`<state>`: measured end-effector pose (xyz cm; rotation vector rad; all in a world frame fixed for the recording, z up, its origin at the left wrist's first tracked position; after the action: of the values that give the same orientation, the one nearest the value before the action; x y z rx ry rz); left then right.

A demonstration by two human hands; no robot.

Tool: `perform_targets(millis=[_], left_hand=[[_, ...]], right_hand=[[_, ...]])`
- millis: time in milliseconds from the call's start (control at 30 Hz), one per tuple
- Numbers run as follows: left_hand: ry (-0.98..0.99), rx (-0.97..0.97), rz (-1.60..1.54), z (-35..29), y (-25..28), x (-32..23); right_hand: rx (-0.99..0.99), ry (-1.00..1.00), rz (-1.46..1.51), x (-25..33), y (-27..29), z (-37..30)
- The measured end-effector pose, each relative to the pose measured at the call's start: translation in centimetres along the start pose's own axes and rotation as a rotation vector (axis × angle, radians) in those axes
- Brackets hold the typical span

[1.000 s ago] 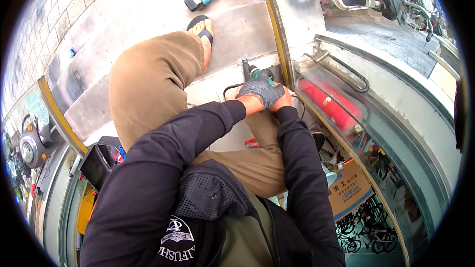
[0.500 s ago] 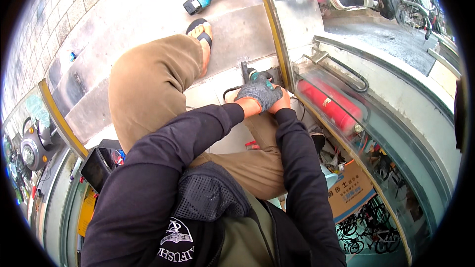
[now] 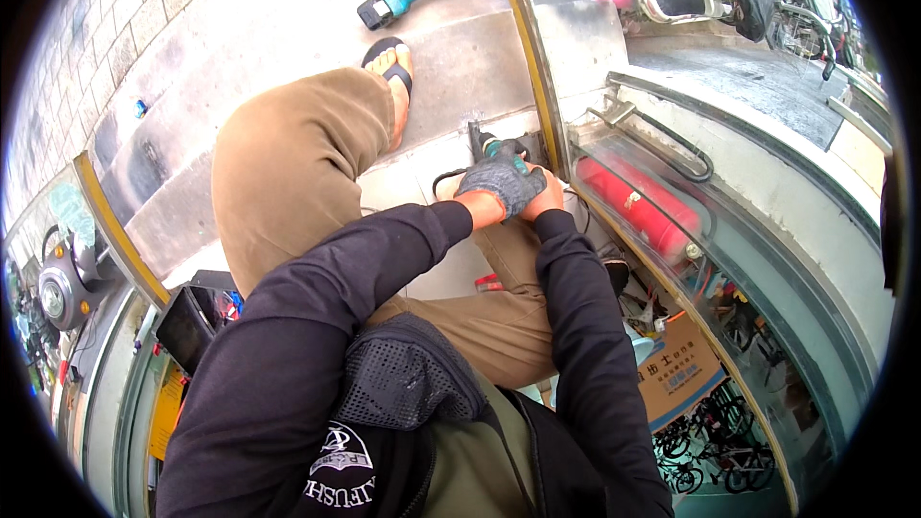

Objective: The person sits on the floor and uses a cordless drill to make holes in a metal frame. They repeatedly position the drill, operate it, and then remove it to clear debris or reposition.

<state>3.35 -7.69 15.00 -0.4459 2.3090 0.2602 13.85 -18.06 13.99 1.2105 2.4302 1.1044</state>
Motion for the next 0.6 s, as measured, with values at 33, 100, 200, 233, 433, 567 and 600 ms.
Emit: perform_targets(millis=[33, 100, 200, 233, 433, 567, 600], left_hand=[[0.027, 0.031, 0.036, 0.0, 0.3, -0.4], [0.081, 0.092, 0.103, 0.2, 1.0, -1.3], [0.065, 0.121, 0.250, 0.4, 1.3, -3.2], [0.036, 0.087, 0.235, 0.4, 1.1, -3.1], [0.062, 0.067, 0.063, 0.6, 0.8, -0.9], [0.023, 0.044, 0.009, 1.5, -0.5, 0.2], [0.021, 0.028, 0.014, 1.6, -0.9, 0.5]], right_hand=[[-0.004, -0.006, 0.002, 0.3, 0.0, 0.1], [-0.015, -0.043, 0.103, 0.3, 0.1, -0.6], [-0.031, -0.003, 0.139, -1.5, -0.1, -0.9], [-0.032, 0.023, 0.139, -2.2, -0.6, -0.7], [0.035, -0.081, 0.154, 0.8, 1.3, -1.0], [0.026, -0.004, 0.127, 0.5, 1.1, -1.3], [0.022, 0.016, 0.132, 0.3, 0.9, -1.3]])
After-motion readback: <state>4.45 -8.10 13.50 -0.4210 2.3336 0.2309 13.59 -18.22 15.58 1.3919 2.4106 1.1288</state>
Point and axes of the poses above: each hand's wrist, its own z-axis towards the middle knuckle, its own y-axis out of the back of the hand, x = y × z, the point moved 5 cm from there along z, towards the middle knuckle, and after that the axes turned 5 degrees about -y, right-handed, at the moved point
